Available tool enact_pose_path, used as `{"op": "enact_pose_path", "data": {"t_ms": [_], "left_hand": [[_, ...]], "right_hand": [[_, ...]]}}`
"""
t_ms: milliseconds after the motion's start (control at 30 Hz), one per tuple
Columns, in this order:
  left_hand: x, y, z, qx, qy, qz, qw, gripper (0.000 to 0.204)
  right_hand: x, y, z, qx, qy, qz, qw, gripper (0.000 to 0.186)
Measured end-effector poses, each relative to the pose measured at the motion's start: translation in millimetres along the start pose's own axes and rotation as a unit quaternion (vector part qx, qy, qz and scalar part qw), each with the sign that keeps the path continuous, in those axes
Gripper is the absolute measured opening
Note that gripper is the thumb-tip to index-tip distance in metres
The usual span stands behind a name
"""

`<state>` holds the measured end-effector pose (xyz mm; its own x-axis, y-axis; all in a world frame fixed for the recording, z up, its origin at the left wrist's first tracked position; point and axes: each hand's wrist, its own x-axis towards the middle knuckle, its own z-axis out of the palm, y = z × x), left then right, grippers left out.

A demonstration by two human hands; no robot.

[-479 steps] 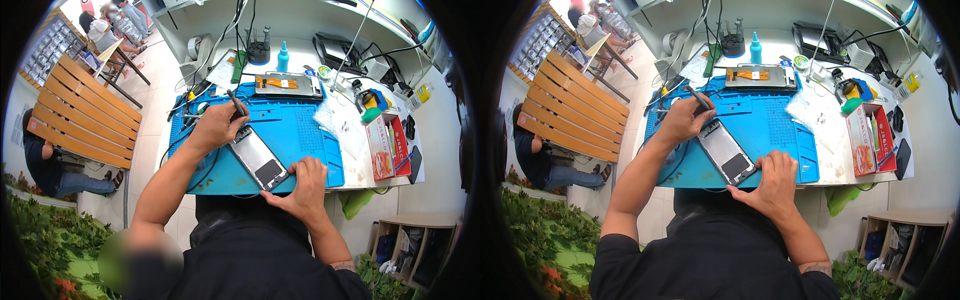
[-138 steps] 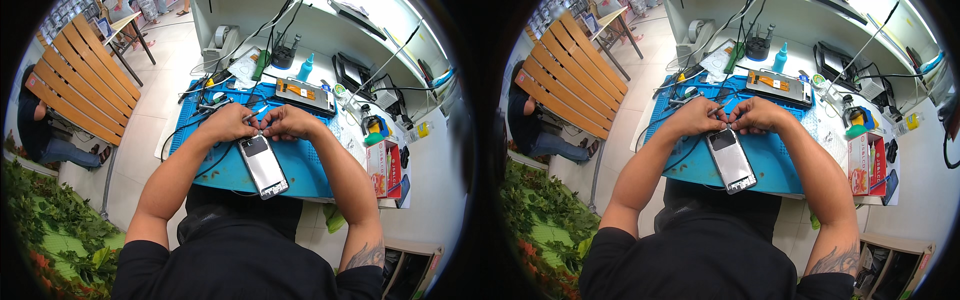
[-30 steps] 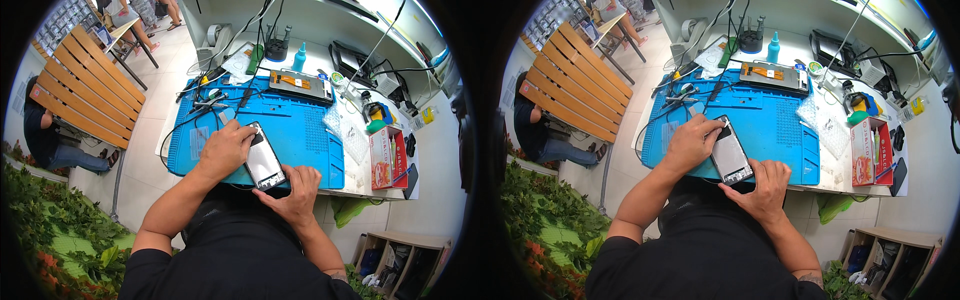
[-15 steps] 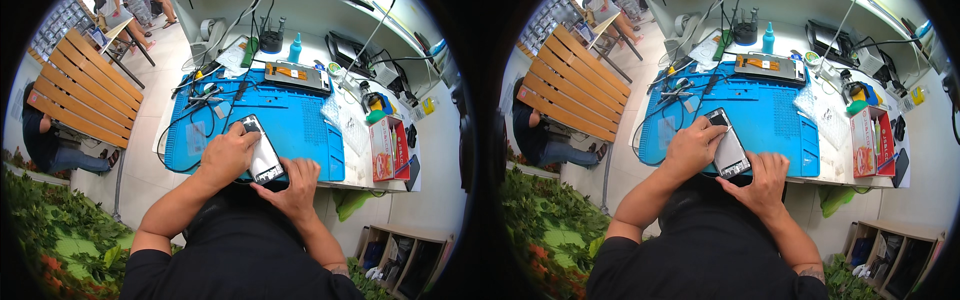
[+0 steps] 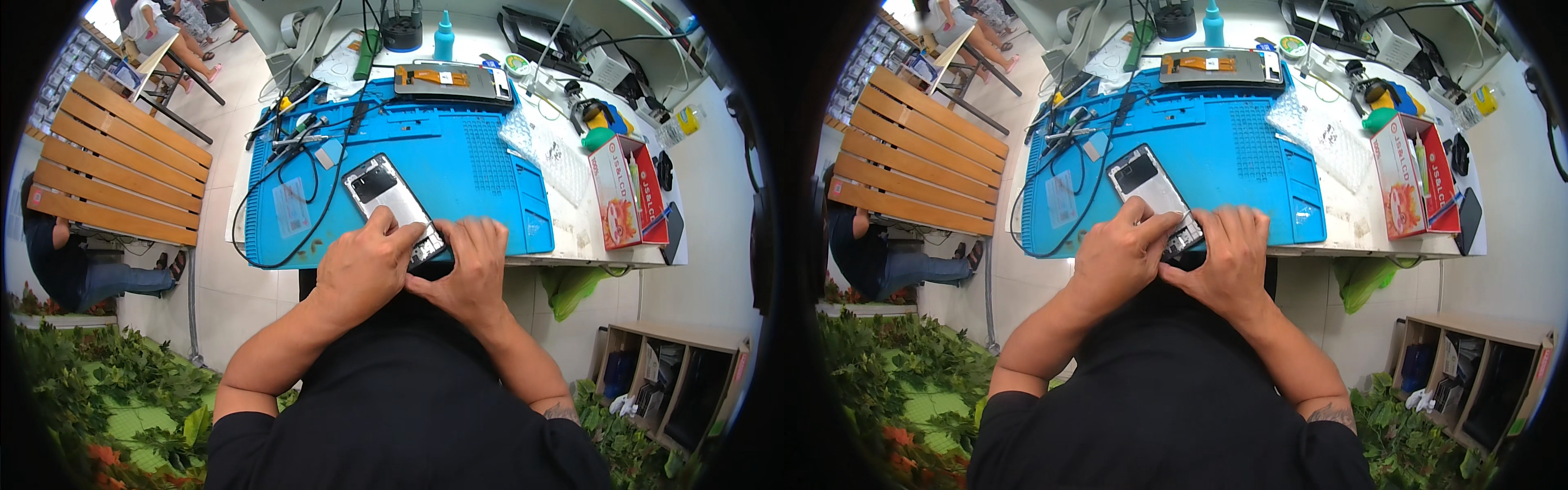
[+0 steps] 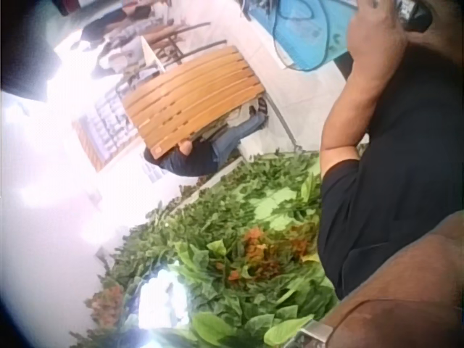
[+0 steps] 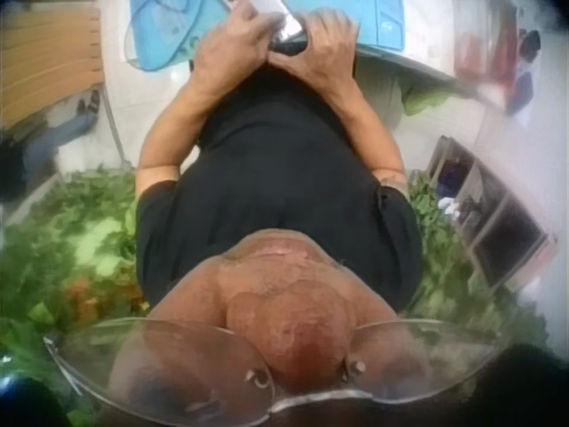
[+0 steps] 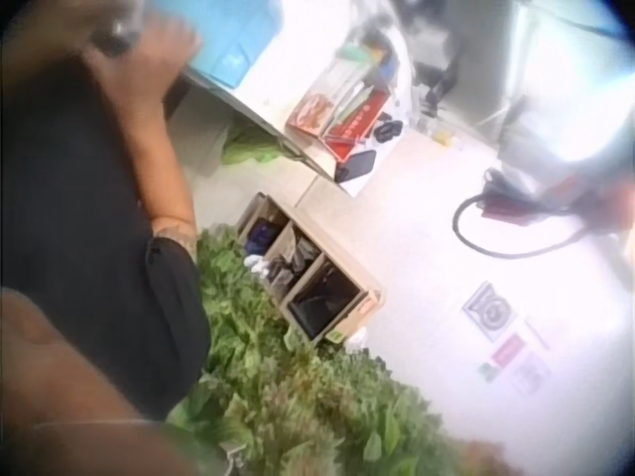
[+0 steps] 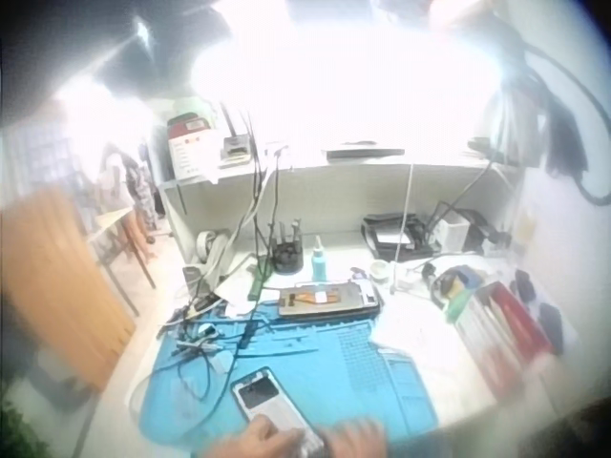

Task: The person disassembles a mobile phone by removing internal components and unscrewing parts with a screwdriver and a metal tool.

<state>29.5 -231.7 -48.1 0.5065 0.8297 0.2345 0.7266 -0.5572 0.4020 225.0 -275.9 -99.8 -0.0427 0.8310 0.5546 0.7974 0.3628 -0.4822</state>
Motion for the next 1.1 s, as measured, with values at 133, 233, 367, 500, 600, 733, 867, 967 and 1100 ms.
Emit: {"op": "enact_pose_path", "data": {"t_ms": [133, 233, 367, 500, 600, 733, 867, 967, 1100], "left_hand": [[-7, 7, 0, -0.019, -0.017, 0.026, 0.999, 0.023], [-8, 4, 0, -0.037, -0.038, 0.039, 0.998, 0.026], [2, -12, -5, -0.081, -0.063, 0.087, 0.991, 0.031], [22, -26, -22, -0.074, -0.129, 0.144, 0.978, 0.033], [39, -35, -30, -0.064, -0.157, 0.2, 0.965, 0.035], [50, -49, -31, -0.076, -0.165, 0.261, 0.948, 0.038], [48, -55, -37, -0.076, -0.193, 0.262, 0.943, 0.038], [44, -61, -42, -0.078, -0.201, 0.254, 0.943, 0.037], [39, -56, -45, -0.078, -0.207, 0.247, 0.943, 0.03]], "right_hand": [[1, 0, 3, 0.001, 0.011, 0.001, 1.0, 0.072], [1, 0, 4, -0.003, 0.01, 0.002, 1.0, 0.072], [2, -1, 1, -0.003, 0.0, 0.005, 1.0, 0.073], [3, -1, -2, -0.003, -0.01, 0.005, 1.0, 0.076], [4, -1, -1, -0.008, -0.001, -0.001, 1.0, 0.078], [4, -1, -1, -0.008, 0.005, -0.005, 1.0, 0.08], [5, -2, -1, -0.009, 0.006, -0.007, 1.0, 0.08], [6, 0, 0, -0.009, -0.002, -0.008, 1.0, 0.08], [3, -1, -3, -0.017, 0.004, -0.009, 1.0, 0.08]]}}
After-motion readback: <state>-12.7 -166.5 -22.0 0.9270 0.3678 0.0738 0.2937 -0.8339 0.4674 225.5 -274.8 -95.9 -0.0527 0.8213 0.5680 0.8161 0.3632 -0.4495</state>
